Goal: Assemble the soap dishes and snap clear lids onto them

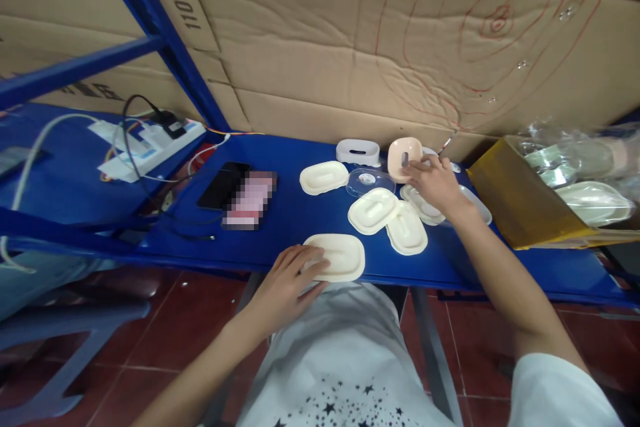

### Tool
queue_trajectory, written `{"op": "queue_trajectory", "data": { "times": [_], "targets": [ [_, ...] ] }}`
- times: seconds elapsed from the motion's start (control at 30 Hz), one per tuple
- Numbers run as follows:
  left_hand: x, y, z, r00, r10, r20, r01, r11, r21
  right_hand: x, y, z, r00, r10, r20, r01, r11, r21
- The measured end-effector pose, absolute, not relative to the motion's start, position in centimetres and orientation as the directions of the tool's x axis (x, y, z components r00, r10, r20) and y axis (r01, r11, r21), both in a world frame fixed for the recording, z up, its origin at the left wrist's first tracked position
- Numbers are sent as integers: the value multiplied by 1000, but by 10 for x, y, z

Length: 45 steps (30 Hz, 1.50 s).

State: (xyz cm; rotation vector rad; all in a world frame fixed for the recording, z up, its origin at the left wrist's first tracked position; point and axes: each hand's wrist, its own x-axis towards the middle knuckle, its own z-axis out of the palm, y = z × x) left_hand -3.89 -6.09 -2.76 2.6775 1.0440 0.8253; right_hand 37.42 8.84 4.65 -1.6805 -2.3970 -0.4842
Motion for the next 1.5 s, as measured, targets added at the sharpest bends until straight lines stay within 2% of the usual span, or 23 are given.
{"op": "queue_trajectory", "data": {
  "times": [0.1,0.17,0.27,0.4,0.5,0.6,0.8,0.97,1.1,1.27,1.5],
  "targets": [
    [-37,-59,-31,576,684,447,568,-728,384,381,82,57,-361,846,392,932,332,143],
    [-33,-57,-32,562,689,457,569,-723,391,375,56,62,-367,807,462,924,372,83],
    [-32,-50,-25,505,703,500,558,-708,433,348,3,62,-450,765,460,835,543,-86],
    [-41,-32,-5,421,694,585,456,-719,525,304,-50,49,-636,679,367,563,733,-381],
    [-47,-21,1,536,679,502,386,-726,569,285,-60,38,-687,634,356,459,757,-465],
    [-44,-21,-7,621,649,439,381,-740,555,277,-57,27,-674,641,367,497,761,-417],
    [-39,-36,-16,610,691,388,486,-713,506,267,-58,4,-654,685,320,643,727,-243],
    [-42,-37,-15,597,744,301,508,-641,576,271,-58,1,-629,694,351,637,718,-281],
    [-34,-31,-22,566,763,311,494,-617,613,282,-60,3,-578,725,373,659,685,-311],
    [-26,-25,-24,578,757,303,510,-626,591,283,-63,-3,-599,744,296,691,667,-278],
    [-36,-25,-29,617,652,440,483,-756,442,269,-70,-13,-629,727,274,708,682,-183]
  ]
}}
